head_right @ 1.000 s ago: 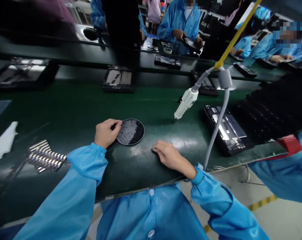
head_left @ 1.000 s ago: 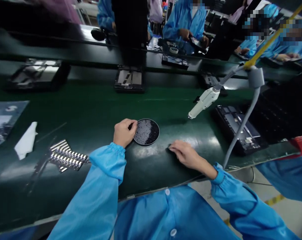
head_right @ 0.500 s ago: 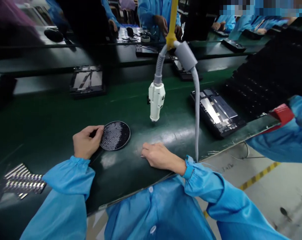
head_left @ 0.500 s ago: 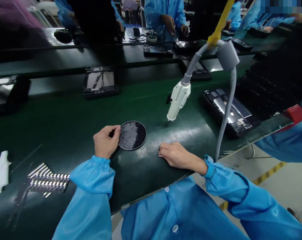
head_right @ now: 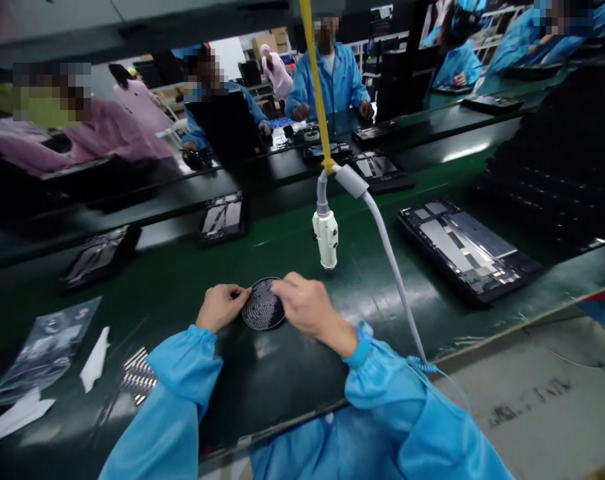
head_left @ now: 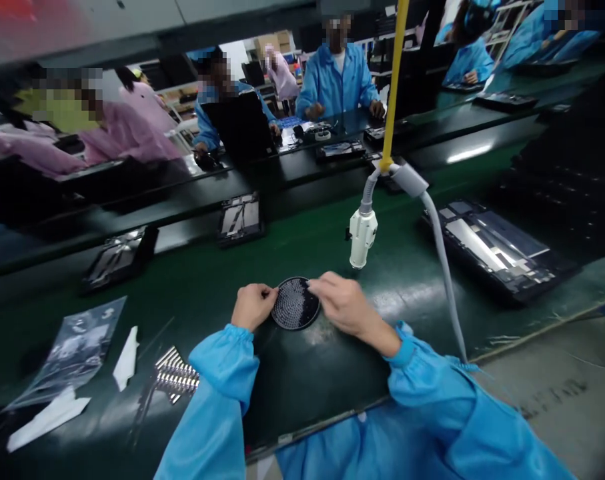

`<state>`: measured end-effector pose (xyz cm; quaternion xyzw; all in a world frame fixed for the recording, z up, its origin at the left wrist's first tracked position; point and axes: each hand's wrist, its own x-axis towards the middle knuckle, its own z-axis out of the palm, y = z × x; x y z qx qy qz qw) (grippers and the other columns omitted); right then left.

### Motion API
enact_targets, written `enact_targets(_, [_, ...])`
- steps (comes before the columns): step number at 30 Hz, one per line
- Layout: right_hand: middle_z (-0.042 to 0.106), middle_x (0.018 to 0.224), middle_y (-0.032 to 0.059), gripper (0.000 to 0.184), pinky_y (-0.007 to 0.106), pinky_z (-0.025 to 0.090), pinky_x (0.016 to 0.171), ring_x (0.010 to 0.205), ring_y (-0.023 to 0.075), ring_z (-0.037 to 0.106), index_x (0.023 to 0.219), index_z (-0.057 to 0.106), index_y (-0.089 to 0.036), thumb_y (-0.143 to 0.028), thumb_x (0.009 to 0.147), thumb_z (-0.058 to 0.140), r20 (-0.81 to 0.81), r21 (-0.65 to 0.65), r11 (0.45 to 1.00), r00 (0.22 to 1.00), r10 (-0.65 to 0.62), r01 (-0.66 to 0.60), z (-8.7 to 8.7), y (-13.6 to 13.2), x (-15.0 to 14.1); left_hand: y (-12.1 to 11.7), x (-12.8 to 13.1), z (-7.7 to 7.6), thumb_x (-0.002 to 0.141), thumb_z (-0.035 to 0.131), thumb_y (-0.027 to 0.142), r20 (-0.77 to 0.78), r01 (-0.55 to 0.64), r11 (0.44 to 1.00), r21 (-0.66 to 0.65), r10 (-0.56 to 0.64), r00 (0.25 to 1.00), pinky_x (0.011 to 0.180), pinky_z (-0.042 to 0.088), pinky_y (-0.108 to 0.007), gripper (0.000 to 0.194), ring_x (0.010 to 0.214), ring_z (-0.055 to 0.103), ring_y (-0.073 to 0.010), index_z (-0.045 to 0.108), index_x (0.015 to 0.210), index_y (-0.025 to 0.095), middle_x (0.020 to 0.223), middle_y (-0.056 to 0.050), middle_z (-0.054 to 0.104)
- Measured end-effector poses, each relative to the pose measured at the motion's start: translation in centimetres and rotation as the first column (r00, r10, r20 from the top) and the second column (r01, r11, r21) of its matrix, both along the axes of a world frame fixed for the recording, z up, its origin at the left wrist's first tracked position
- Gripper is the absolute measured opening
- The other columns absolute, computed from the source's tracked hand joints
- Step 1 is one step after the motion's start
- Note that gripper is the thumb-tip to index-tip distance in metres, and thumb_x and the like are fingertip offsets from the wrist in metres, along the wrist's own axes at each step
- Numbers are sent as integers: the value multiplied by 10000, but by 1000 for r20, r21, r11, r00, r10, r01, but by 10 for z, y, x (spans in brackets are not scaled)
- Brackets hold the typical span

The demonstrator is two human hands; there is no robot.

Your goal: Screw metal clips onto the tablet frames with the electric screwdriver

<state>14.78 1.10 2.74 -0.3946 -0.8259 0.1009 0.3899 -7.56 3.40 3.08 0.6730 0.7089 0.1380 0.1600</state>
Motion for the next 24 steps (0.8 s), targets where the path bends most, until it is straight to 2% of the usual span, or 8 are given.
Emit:
enact_targets(3, [639, 938, 95, 202, 345, 526, 687, 818, 209, 632, 1077, 648, -226, -257, 893, 573, -385, 153, 907, 869, -312, 393, 9, 12, 42, -5, 12, 4, 814, 523, 336, -15, -15, 999, -38, 14, 1000, 635, 401, -302, 305, 691, 658, -228, 713, 642, 170, 652, -101, 702])
enact_targets(5, [601, 1147, 140, 496, 414, 546, 778, 1027, 277, 611, 1236, 565, -218, -349, 782, 717, -518, 136, 804, 734, -440, 578, 13, 27, 67, -7, 27, 4, 815, 519, 279, -14, -11, 998, -62, 10, 1000, 638, 394, -298, 289, 695, 662, -220, 711, 635, 158, 661, -109, 704])
enact_targets(6, [562, 1252, 158, 680, 449, 539, 840, 1136, 306, 572, 1322, 492, -210, -392, 725, 763, -543, 92, 803, 705, -456, 590, 14, 38, 75, -8, 36, 4, 811, 518, 253, -12, -1, 997, -75, 0, 1000, 635, 391, -295, 283, 690, 663, -215, 709, 626, 155, 659, -111, 704])
enact_targets(9, [565, 1314, 176, 911, 484, 509, 929, 1197, 321, 564, 1411, 385, -172, -450, 647, 798, -555, -140, 922, 742, -375, 361, 14, 73, 86, -12, 71, 3, 778, 527, 188, 2, 55, 992, -112, -55, 998, 624, 384, -288, 253, 676, 664, -200, 710, 607, 152, 652, -110, 706])
enact_targets(12, [701, 1064, 159, 595, 446, 552, 832, 962, 297, 682, 1160, 616, -111, -429, 678, 761, -546, -368, 923, 777, -312, 112, 10, 100, 88, -21, 107, 0, 779, 523, 187, 36, 139, 981, -138, -135, 990, 616, 388, -282, 260, 662, 665, -185, 727, 620, 156, 643, -102, 708])
enact_targets(15, [730, 882, 137, 360, 416, 578, 683, 742, 275, 716, 923, 685, -124, -399, 697, 732, -572, -443, 893, 742, -349, 78, 3, 105, 100, -26, 122, -3, 849, 498, 314, 94, 243, 957, -156, -231, 968, 622, 415, -277, 346, 657, 668, -181, 747, 651, 175, 649, -88, 714])
enact_targets(20, [735, 822, 131, 195, 428, 561, 574, 588, 274, 691, 886, 694, -223, -279, 701, 726, -618, -372, 916, 697, -365, 149, -14, 90, 138, 12, 61, 9, 843, 501, 298, -104, 184, 978, -95, -194, 976, 816, 494, -239, 281, 904, 697, -184, 750, 948, 223, 979, -56, 751])
enact_targets(24, [737, 786, 84, 158, 396, 575, 616, 631, 245, 698, 845, 669, -212, -251, 693, 681, -622, -347, 927, 705, -340, 140, -19, 86, 145, 66, -17, 36, 722, 462, 80, -359, 73, 997, -18, -75, 930, 995, 449, -444, 438, 1123, 634, -323, 668, 1108, 75, 1180, -219, 667])
